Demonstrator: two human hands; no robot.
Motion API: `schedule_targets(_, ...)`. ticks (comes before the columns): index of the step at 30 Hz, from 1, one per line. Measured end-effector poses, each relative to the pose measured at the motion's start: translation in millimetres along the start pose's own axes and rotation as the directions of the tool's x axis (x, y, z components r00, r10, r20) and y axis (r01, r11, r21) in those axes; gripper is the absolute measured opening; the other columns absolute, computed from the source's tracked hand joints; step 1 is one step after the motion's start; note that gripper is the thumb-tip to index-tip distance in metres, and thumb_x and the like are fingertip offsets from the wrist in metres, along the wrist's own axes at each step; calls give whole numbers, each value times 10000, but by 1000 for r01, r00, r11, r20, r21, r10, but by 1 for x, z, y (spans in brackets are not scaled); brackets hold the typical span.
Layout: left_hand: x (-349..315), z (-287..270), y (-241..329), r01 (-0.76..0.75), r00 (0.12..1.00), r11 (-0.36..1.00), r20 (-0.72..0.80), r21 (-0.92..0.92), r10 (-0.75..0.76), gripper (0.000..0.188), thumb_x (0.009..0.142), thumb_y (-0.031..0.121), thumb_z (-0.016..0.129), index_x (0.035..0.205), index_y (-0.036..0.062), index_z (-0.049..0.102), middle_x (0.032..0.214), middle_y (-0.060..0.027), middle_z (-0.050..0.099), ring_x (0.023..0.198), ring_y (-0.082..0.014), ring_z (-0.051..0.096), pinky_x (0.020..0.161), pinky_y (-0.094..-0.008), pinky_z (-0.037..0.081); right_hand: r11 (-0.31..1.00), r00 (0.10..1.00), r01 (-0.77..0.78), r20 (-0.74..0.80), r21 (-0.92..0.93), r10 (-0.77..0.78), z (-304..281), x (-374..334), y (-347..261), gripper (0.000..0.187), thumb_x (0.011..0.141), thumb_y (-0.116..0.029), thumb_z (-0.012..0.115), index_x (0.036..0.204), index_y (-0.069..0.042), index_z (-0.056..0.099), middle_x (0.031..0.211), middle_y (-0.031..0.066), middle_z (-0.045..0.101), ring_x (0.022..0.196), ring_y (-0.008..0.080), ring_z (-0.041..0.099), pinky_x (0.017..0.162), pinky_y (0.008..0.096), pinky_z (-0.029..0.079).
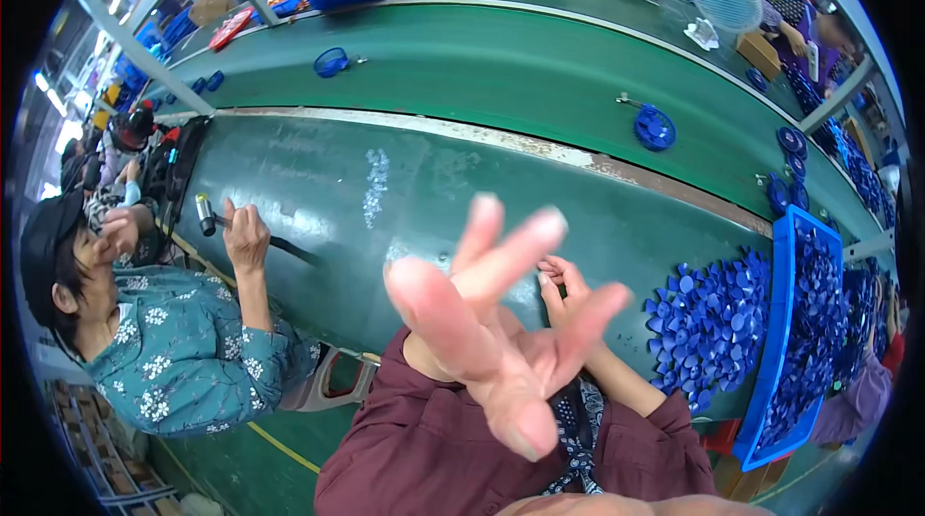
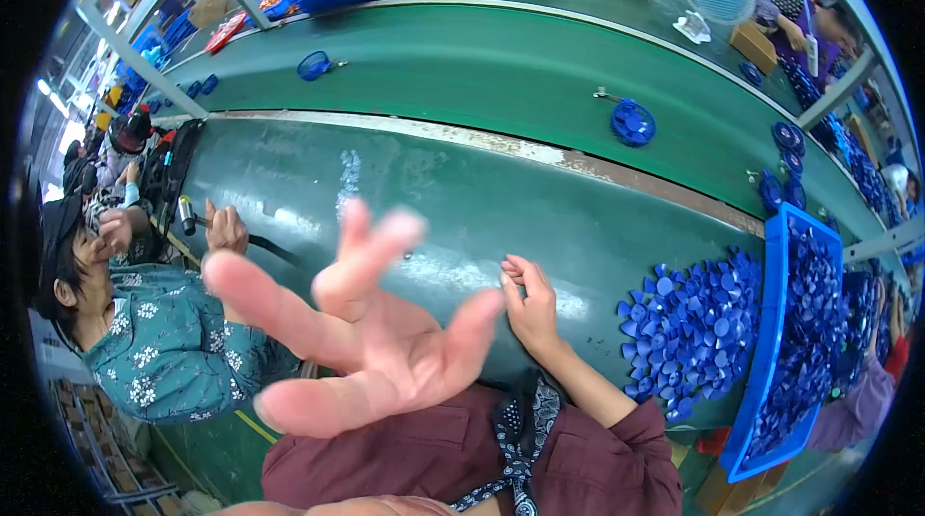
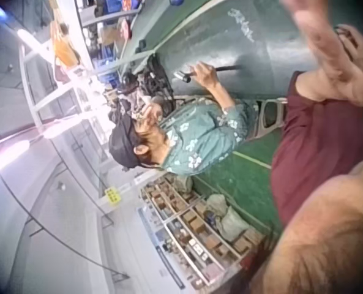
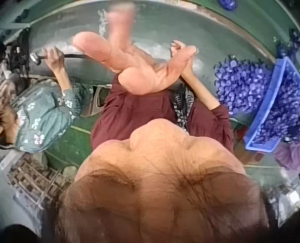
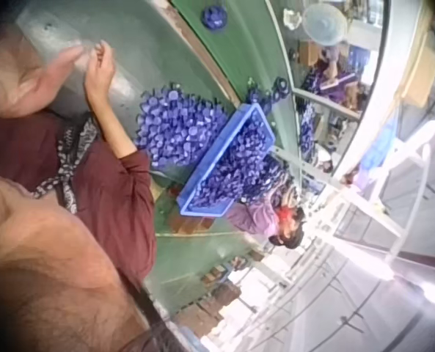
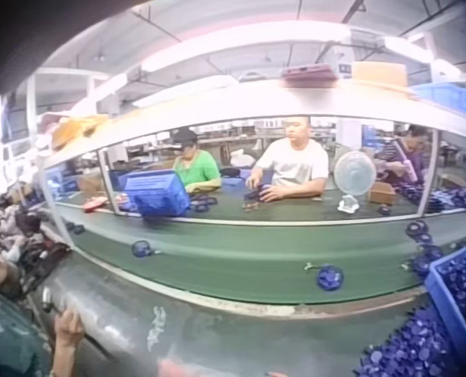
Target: The person assembles portable fans by spreading fan blades from a crate onto the workstation, attaching the blades into fan covers by hand, and placing the assembled fan components onto the conveyor belt.
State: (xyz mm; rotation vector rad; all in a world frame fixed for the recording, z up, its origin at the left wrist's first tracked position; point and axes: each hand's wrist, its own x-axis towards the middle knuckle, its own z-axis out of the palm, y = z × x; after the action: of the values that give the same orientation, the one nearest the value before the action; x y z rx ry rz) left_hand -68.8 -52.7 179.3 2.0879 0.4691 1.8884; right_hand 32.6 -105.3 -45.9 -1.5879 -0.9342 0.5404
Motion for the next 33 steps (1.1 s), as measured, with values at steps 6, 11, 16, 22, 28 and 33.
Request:
schedule_targets(6,-8,-38,-63,-42,997,924,-44,381,63,823,746,-135,603,1425,247,339,1487,-344,152,651,-202,538,711,-340,567,996,998,64,15,-69,-63,-5,5,-16,249,879,-23,577,1124,19,588,1001,102,667,797,130,591,744,264,495)
schedule_targets(11,-42,-63,-149,-167,931,565,317,808,-179,781,667,-152,533,1388,144,471,1451,-322,302,649,-241,527,603,-335,476,998,999,47,23,-40,-46,-6,6,-19,243,892,-25,569,1131,21,584,1006,77,676,795,93,573,726,233,480)
schedule_targets(16,-37,-71,-135,-220,929,582,350,783,-120,733,689,-126,562,1366,151,504,1435,-286,356,692,-241,537,685,-345,515,999,999,-2,37,-43,4,-5,6,-23,240,898,-34,575,1132,13,589,999,53,674,788,79,554,712,217,464)
schedule_targets(22,-5,-75,-98,-378,923,504,270,777,276,667,767,-147,526,1302,251,560,1419,-251,386,1004,-357,565,935,-552,468,999,1000,1,24,-49,0,-3,3,-21,241,890,-37,571,1124,21,586,1002,100,675,782,123,590,730,257,489)
schedule_targets(28,-15,-73,-105,-265,963,516,201,815,178,79,834,27,611,812,0,541,1404,-316,369,1331,-528,280,1004,-708,291,998,999,-14,31,-63,16,-1,5,-21,235,899,-38,564,1126,17,589,1009,97,671,823,126,594,752,254,483)
schedule_targets(33,-31,-79,-119,-230,969,583,241,779,59,366,839,124,650,594,50,389,1391,-323,391,1348,-526,249,1044,-719,159,997,1000,-16,22,-69,17,-3,5,-18,226,907,-44,567,1123,13,596,1023,93,671,846,121,594,763,254,480)
